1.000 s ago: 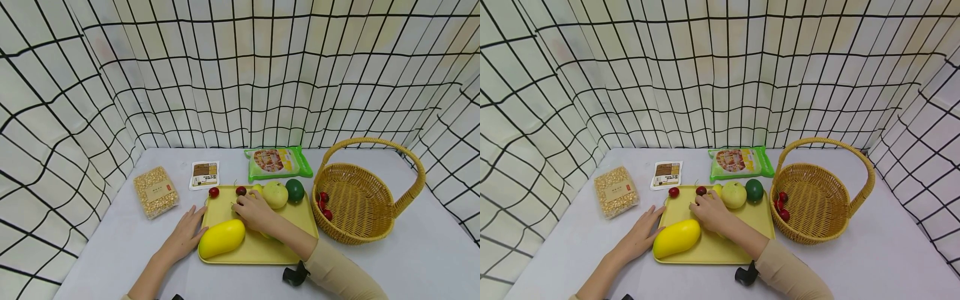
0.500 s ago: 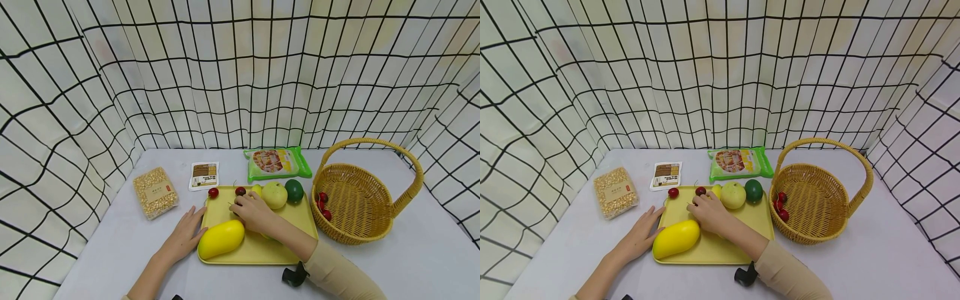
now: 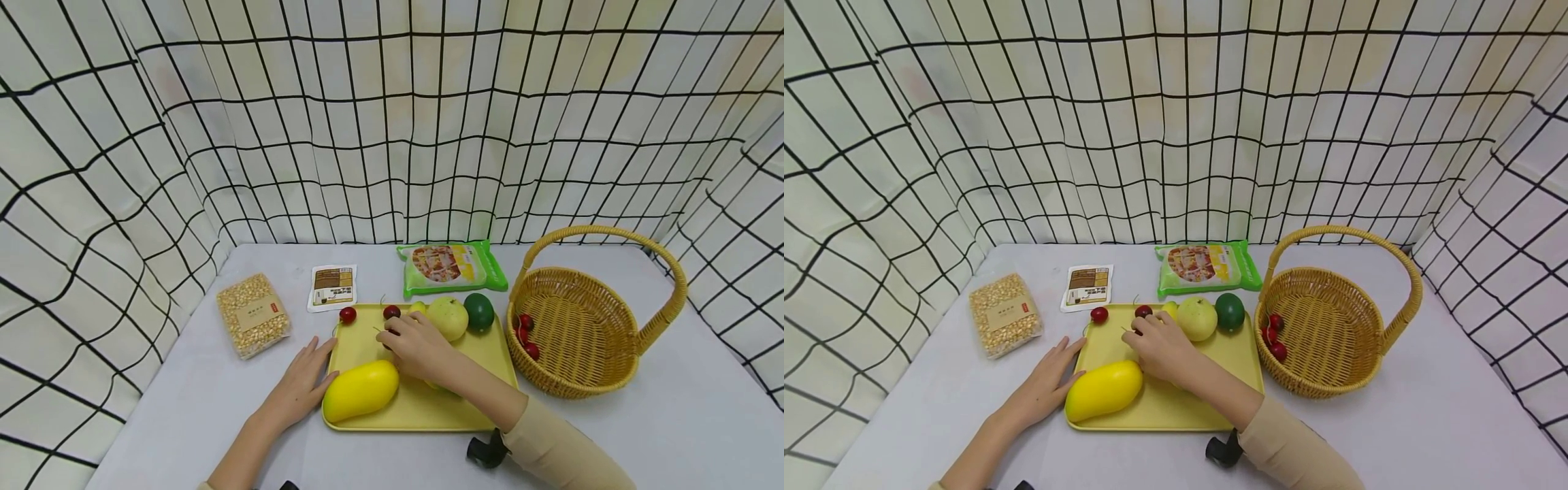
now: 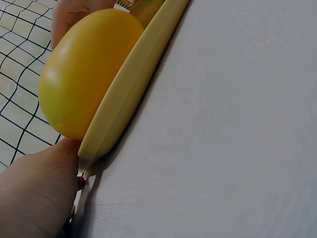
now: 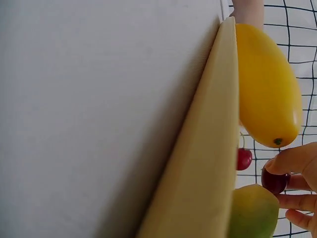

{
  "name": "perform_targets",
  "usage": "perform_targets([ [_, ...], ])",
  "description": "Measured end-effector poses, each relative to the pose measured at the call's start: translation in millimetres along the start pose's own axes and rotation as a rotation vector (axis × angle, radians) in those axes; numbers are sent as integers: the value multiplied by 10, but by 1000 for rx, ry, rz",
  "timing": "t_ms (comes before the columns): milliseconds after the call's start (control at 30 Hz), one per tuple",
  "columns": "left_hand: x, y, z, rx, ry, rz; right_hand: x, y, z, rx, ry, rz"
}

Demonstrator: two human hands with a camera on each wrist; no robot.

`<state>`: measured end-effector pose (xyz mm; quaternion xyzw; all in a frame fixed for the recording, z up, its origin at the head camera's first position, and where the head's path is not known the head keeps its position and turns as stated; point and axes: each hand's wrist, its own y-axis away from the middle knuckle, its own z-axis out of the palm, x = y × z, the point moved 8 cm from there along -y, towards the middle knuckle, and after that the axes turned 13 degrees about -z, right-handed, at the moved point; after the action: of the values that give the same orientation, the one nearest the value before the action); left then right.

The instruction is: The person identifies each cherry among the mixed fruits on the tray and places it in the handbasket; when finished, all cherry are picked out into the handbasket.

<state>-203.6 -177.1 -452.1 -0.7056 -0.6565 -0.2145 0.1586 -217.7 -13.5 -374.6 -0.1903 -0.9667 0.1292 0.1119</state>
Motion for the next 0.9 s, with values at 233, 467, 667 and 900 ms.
perform_targets([
  [233,-15,6,1,-7,6,-6,17,71,-121,27,-26,11],
  [467,-13,4,11,-5,-1,1,37,168,-270,112,4,-7],
  [667,-6,1,18,-11,-8,0,70,266,-362,162,12,7],
  [900,-8,-1,9,-10,-3,-7,121,389,-441,170,8,39],
])
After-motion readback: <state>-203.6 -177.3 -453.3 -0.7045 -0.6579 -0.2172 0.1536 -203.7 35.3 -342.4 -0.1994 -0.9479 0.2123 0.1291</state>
